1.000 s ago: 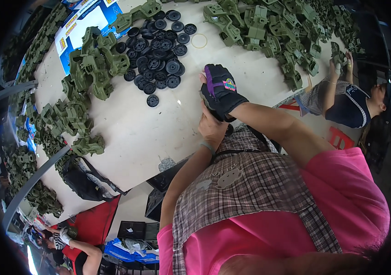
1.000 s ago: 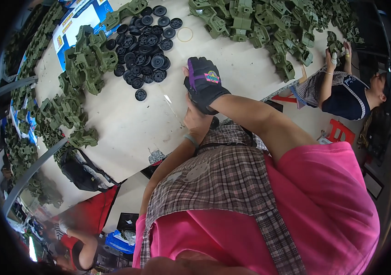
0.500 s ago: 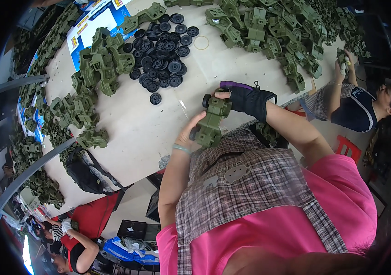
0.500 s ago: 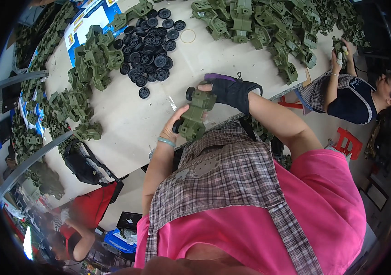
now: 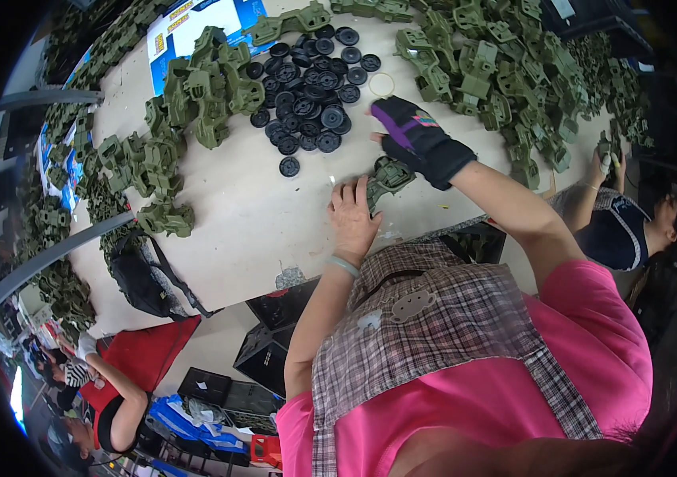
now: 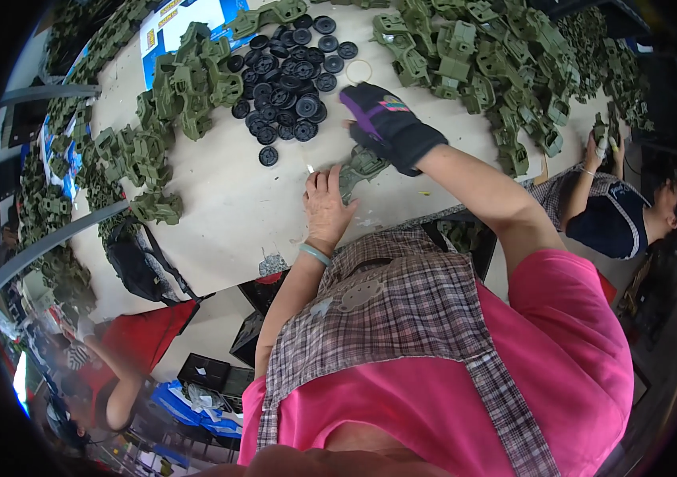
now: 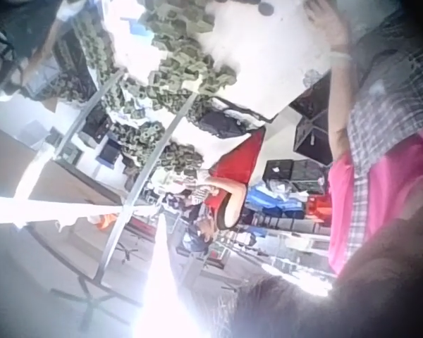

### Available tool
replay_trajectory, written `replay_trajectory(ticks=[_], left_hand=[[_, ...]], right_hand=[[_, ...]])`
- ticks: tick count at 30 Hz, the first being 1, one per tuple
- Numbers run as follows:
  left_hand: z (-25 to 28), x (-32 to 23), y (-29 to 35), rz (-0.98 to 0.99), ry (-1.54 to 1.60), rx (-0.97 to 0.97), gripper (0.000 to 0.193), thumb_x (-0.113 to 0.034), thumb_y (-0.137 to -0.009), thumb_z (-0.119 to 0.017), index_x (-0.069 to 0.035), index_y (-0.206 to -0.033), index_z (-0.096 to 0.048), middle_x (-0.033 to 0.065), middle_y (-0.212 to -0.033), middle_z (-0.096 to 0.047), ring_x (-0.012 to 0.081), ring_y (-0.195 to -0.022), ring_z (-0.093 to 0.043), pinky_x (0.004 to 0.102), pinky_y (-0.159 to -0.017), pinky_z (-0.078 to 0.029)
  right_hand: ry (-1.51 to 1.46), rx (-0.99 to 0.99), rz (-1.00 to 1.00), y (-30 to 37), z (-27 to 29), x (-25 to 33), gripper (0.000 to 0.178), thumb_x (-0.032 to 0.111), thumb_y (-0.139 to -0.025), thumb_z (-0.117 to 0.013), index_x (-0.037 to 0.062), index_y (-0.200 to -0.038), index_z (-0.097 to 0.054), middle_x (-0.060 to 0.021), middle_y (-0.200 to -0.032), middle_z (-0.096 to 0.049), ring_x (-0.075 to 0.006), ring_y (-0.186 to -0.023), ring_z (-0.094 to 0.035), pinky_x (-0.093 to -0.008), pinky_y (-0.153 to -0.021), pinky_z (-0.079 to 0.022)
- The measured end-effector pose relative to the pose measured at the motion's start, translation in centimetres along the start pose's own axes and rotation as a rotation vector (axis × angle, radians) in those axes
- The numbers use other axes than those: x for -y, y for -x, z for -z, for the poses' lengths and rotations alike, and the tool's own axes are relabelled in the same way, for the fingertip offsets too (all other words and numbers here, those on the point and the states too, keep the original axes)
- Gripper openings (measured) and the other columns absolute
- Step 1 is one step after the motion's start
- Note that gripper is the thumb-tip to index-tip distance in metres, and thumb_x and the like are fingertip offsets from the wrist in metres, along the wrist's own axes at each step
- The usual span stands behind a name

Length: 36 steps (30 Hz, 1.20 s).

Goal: The person assembles toy vehicles by attaching wheels onto toy vehicle bodies by hand and placing the assembled vehicles into a crate.

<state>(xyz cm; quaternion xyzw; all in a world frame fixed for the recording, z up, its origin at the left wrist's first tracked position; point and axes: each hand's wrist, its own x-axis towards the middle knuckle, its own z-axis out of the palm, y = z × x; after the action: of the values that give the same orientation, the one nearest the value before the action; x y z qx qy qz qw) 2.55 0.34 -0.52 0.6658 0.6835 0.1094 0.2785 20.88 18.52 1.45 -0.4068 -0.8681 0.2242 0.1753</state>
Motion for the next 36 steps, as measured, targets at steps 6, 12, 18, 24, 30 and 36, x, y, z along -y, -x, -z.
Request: replay_trajectory(ticks=[6, 12, 18, 24, 30, 36], left_hand=[[-0.9, 0.7, -0.4, -0.068, -0.031, -0.085, 0.083, -0.028, -0.077, -0.089, -0.016, -0.151, -0.054, 0.0117, -0.134, -0.060, 0.0370, -0.137, -0.049, 0.0554, -0.112, -0.042], [-1.1, 1.3, -0.3, -0.146, -0.009, -0.093, 0.075, -0.029, -0.077, -0.089, -0.016, -0.145, -0.058, 0.0107, -0.131, -0.061, 0.0355, -0.135, -0.050, 0.0543, -0.112, -0.041], [-0.9, 1.2, -0.2, -0.287, -0.037, 0.001, 0.070, -0.030, -0.075, -0.090, -0.013, -0.137, -0.062, 0.0100, -0.130, -0.064, 0.0324, -0.135, -0.052, 0.0528, -0.111, -0.042], [-1.6, 1.1, -0.4, -0.270, -0.071, 0.002, 0.068, -0.030, -0.073, -0.090, -0.011, -0.132, -0.063, 0.0098, -0.135, -0.065, 0.0318, -0.136, -0.052, 0.0527, -0.110, -0.042], [-2.0, 1.2, -0.3, -0.285, -0.060, -0.038, 0.068, -0.030, -0.073, -0.090, -0.011, -0.133, -0.064, 0.0098, -0.135, -0.066, 0.0320, -0.137, -0.052, 0.0538, -0.111, -0.042], [-1.7, 1.0, -0.3, -0.276, -0.072, -0.048, 0.069, -0.030, -0.074, -0.090, -0.010, -0.134, -0.063, 0.0108, -0.134, -0.066, 0.0331, -0.136, -0.054, 0.0547, -0.114, -0.045]], right_hand=[[0.237, 0.158, 0.112, -8.0, -4.7, 1.9, 0.053, 0.025, -0.093, -0.075, 0.0089, -0.143, -0.062, -0.0217, -0.138, -0.065, -0.0405, -0.131, -0.060, -0.0487, -0.112, -0.049], [0.091, -0.013, 0.175, -5.3, -2.2, 0.4, 0.053, 0.018, -0.090, -0.077, 0.0065, -0.139, -0.064, -0.0202, -0.124, -0.066, -0.0378, -0.120, -0.064, -0.0448, -0.104, -0.053], [-0.359, 0.487, 0.029, 3.0, 6.3, 1.4, 0.056, 0.009, -0.076, -0.085, 0.0053, -0.128, -0.065, -0.0177, -0.119, -0.067, -0.0381, -0.114, -0.064, -0.0460, -0.099, -0.052], [-0.128, 0.427, 0.182, 8.0, 4.9, 1.7, 0.055, 0.018, -0.077, -0.084, 0.0108, -0.128, -0.066, -0.0166, -0.119, -0.067, -0.0404, -0.114, -0.063, -0.0492, -0.099, -0.053], [0.108, 0.588, 0.205, 8.0, 3.6, 1.3, 0.060, 0.025, -0.077, -0.083, 0.0129, -0.134, -0.069, -0.0161, -0.130, -0.067, -0.0379, -0.122, -0.063, -0.0480, -0.104, -0.053], [0.035, 0.603, 0.165, 7.6, 4.0, 1.6, 0.064, 0.023, -0.080, -0.083, 0.0114, -0.140, -0.065, -0.0186, -0.131, -0.066, -0.0389, -0.123, -0.062, -0.0477, -0.105, -0.052]])
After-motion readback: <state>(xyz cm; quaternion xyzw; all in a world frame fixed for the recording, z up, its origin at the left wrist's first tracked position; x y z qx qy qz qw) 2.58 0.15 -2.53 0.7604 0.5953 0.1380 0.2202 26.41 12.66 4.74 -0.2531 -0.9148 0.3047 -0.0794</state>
